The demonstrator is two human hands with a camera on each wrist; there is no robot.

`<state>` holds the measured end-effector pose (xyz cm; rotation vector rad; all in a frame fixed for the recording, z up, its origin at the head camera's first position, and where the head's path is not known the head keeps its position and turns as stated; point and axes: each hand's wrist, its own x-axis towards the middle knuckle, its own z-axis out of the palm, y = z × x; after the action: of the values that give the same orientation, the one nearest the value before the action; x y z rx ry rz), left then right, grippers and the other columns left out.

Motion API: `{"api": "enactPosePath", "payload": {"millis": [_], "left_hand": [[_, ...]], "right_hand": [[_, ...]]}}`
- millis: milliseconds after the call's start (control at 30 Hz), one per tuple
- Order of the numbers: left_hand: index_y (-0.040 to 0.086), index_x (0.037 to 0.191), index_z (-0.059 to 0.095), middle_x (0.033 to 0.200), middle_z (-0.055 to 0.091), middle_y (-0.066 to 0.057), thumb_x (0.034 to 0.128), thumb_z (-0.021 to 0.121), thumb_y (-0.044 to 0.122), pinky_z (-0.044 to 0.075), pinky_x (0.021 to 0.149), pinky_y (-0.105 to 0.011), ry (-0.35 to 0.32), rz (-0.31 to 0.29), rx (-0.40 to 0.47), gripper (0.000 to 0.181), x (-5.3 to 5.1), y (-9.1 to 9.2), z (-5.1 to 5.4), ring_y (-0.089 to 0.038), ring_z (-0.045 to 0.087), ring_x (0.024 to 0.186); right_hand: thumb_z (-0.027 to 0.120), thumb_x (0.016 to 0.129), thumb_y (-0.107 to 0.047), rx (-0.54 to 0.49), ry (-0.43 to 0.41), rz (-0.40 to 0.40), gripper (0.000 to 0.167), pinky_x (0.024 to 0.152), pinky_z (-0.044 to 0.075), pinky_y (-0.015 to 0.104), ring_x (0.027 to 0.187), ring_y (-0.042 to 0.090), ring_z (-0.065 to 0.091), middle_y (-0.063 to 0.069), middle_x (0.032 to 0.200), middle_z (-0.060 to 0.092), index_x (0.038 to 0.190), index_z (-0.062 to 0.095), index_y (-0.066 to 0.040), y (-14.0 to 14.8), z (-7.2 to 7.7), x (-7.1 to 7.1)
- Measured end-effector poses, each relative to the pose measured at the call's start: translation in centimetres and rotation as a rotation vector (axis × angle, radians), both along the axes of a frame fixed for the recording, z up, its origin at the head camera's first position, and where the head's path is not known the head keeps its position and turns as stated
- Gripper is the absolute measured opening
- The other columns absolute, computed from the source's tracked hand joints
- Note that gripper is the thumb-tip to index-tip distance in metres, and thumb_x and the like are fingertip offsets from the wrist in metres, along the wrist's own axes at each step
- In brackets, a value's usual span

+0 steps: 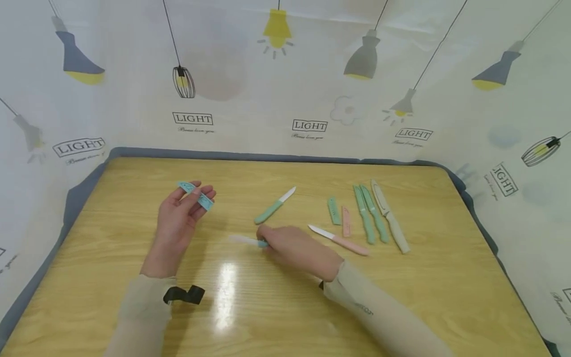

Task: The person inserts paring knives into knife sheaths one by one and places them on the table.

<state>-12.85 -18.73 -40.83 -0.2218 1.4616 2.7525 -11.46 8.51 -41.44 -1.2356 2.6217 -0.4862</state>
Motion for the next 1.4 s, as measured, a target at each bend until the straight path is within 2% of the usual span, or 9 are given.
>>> {"api": "enactPosePath", "payload": {"millis": [167, 233, 367, 500, 733, 967, 1133, 1400], "left_hand": [[-0.001, 0.135, 0.049, 0.111, 0.075, -0.006, 0.1061, 0.058, 0.010, 0.058, 0.096, -0.030, -0.013, -0.050, -0.011, 0.032, 0.0, 2.2, 0.5, -0.017, 0.074, 0.104], [-0.001, 0.135, 0.050, 0.111, 0.075, -0.006, 0.1067, 0.057, 0.009, 0.058, 0.096, -0.031, -0.019, -0.066, -0.015, 0.031, -0.1, 3.3, 0.7, -0.017, 0.074, 0.104], [0.000, 0.134, 0.050, 0.113, 0.074, -0.006, 0.1080, 0.054, 0.009, 0.057, 0.098, -0.032, -0.033, -0.083, -0.018, 0.028, 0.0, 5.4, 0.8, -0.017, 0.074, 0.106], [0.000, 0.133, 0.050, 0.112, 0.074, -0.006, 0.1085, 0.052, 0.007, 0.057, 0.099, -0.032, -0.058, -0.079, 0.013, 0.026, 0.4, 6.9, 0.5, -0.018, 0.074, 0.105], [-0.002, 0.133, 0.051, 0.109, 0.075, -0.007, 0.1081, 0.053, 0.005, 0.056, 0.101, -0.036, -0.084, -0.062, 0.067, 0.026, 1.2, 9.2, 0.1, -0.020, 0.074, 0.105], [-0.006, 0.135, 0.048, 0.114, 0.074, -0.012, 0.1083, 0.053, 0.006, 0.057, 0.099, -0.037, -0.077, -0.075, 0.041, 0.030, 1.8, 10.6, -0.5, -0.022, 0.074, 0.108], [-0.004, 0.129, 0.050, 0.115, 0.074, -0.012, 0.1083, 0.052, 0.005, 0.058, 0.099, -0.036, -0.084, -0.089, 0.035, 0.023, 2.1, 11.2, -0.7, -0.022, 0.074, 0.108], [-0.004, 0.129, 0.050, 0.122, 0.072, -0.016, 0.1085, 0.050, 0.002, 0.057, 0.100, -0.037, -0.089, -0.132, 0.033, 0.021, 2.4, 11.9, -1.1, -0.023, 0.072, 0.111]], "right_hand": [[0.066, 0.104, -0.018, -0.079, -0.090, -0.094, 0.020, 0.066, 0.054, 0.024, 0.075, 0.007, 0.061, 0.000, 0.101, 0.073, 0.123, 0.065, -0.011, 2.5, 0.6, 0.8], [0.067, 0.103, -0.018, -0.108, -0.117, -0.134, 0.019, 0.065, 0.053, 0.023, 0.073, 0.006, 0.059, -0.002, 0.101, 0.072, 0.121, 0.067, -0.011, 3.4, 0.8, 1.2], [0.070, 0.101, -0.018, -0.175, -0.093, -0.177, 0.019, 0.062, 0.051, 0.021, 0.069, 0.004, 0.056, -0.002, 0.096, 0.072, 0.118, 0.069, -0.009, 4.9, 1.0, 1.8], [0.068, 0.102, -0.019, -0.246, -0.079, -0.199, 0.017, 0.063, 0.053, 0.020, 0.070, 0.001, 0.056, -0.004, 0.094, 0.071, 0.116, 0.070, -0.009, 6.1, 0.6, 2.4], [0.065, 0.104, -0.016, -0.384, -0.203, -0.296, 0.012, 0.063, 0.056, 0.021, 0.074, 0.001, 0.063, -0.004, 0.089, 0.073, 0.111, 0.070, -0.008, 7.1, 0.1, 3.4], [0.065, 0.104, -0.012, -0.500, -0.248, -0.298, 0.012, 0.062, 0.060, 0.023, 0.074, 0.013, 0.070, 0.004, 0.088, 0.075, 0.110, 0.070, -0.003, 7.3, 0.0, 4.1], [0.064, 0.104, -0.010, -0.525, -0.273, -0.316, 0.014, 0.062, 0.060, 0.023, 0.073, 0.023, 0.071, 0.006, 0.087, 0.075, 0.110, 0.070, 0.001, 7.4, -0.3, 4.3], [0.063, 0.104, -0.009, -0.544, -0.334, -0.337, 0.015, 0.062, 0.061, 0.025, 0.072, 0.026, 0.071, 0.006, 0.087, 0.074, 0.110, 0.070, 0.003, 7.3, -0.6, 4.3]]}}
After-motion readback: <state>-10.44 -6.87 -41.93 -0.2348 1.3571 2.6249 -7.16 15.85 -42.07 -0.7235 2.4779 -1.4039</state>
